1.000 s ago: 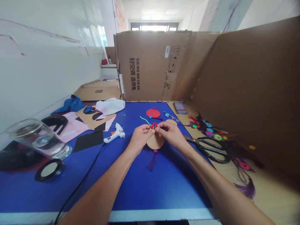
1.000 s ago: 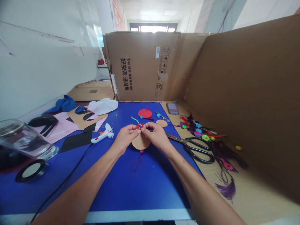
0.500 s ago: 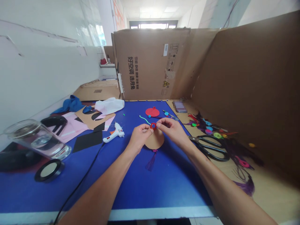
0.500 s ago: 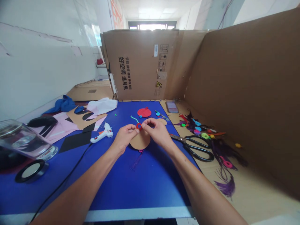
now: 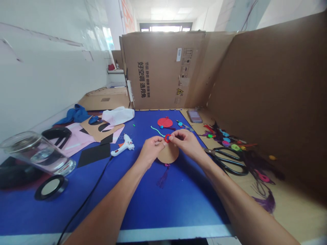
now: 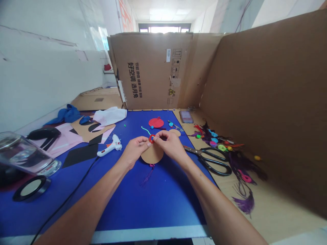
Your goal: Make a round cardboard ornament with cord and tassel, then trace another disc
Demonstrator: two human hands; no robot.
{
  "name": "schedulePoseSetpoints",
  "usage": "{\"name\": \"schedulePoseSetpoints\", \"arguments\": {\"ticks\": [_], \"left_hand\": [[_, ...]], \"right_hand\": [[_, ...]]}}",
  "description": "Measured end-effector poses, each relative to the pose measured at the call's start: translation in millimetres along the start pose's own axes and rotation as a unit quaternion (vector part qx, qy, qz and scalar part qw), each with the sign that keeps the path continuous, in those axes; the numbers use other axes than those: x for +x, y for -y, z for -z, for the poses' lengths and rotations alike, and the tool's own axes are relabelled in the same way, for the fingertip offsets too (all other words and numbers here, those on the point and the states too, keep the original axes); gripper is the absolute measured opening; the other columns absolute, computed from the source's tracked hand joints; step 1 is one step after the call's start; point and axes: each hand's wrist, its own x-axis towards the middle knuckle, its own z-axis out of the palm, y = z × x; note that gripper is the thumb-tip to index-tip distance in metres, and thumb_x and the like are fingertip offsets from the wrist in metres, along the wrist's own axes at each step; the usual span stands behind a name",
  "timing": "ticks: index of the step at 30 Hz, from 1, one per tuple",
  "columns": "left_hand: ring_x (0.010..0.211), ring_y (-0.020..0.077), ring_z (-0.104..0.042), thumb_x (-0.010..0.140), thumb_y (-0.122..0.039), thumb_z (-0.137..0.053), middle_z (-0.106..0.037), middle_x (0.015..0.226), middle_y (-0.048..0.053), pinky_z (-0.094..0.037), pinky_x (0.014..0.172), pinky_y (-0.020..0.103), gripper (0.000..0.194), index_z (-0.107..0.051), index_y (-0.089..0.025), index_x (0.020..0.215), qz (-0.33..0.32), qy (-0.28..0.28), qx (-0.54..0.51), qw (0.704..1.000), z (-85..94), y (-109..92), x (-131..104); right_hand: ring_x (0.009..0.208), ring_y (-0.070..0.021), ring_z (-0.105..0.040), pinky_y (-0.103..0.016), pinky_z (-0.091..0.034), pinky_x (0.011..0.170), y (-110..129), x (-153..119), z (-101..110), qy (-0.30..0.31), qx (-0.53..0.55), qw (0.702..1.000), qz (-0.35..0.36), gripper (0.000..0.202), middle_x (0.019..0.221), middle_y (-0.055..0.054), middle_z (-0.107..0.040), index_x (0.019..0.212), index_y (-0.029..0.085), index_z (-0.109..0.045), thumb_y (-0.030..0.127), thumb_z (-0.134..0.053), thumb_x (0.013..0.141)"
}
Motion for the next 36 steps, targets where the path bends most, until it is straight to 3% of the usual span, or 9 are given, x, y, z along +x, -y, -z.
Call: {"name": "schedulePoseSetpoints", "arguments": {"ticks": [15, 36], "left_hand": [[0.076, 0.0154, -0.066, 0.073, -0.039, -0.087, -0.078, 0.087, 0.005, -0.046, 0.074, 0.026, 0.035, -0.077, -0.016, 0.098, 0.019, 0.036, -0.025, 0.999, 3.3, -1.0, -1.4], [0.068, 0.0155, -0.06, 0.071, -0.039, -0.086, -0.07, 0.072, 0.001, -0.041, 0.067, 0.027, 0.029, -0.075, -0.017, 0.088, 0.028, 0.018, 0.008, 0.999, 4.1, 2.3, 0.8]], "right_hand": [[0.069, -0.0177, -0.057, -0.03, -0.045, 0.065, 2.6, -0.7, 1.6, 0.016, -0.001, 1.0, 0.003, 0.027, 0.073, -0.003, -0.068, 0.075, 0.021, -0.071, 0.045, -0.07, 0.088], [0.067, -0.0172, -0.052, -0.03, -0.039, 0.059, 3.8, -2.4, 2.5, 0.022, -0.033, 0.999, 0.014, 0.026, 0.07, -0.003, -0.065, 0.073, 0.022, -0.068, 0.042, -0.069, 0.088]]}}
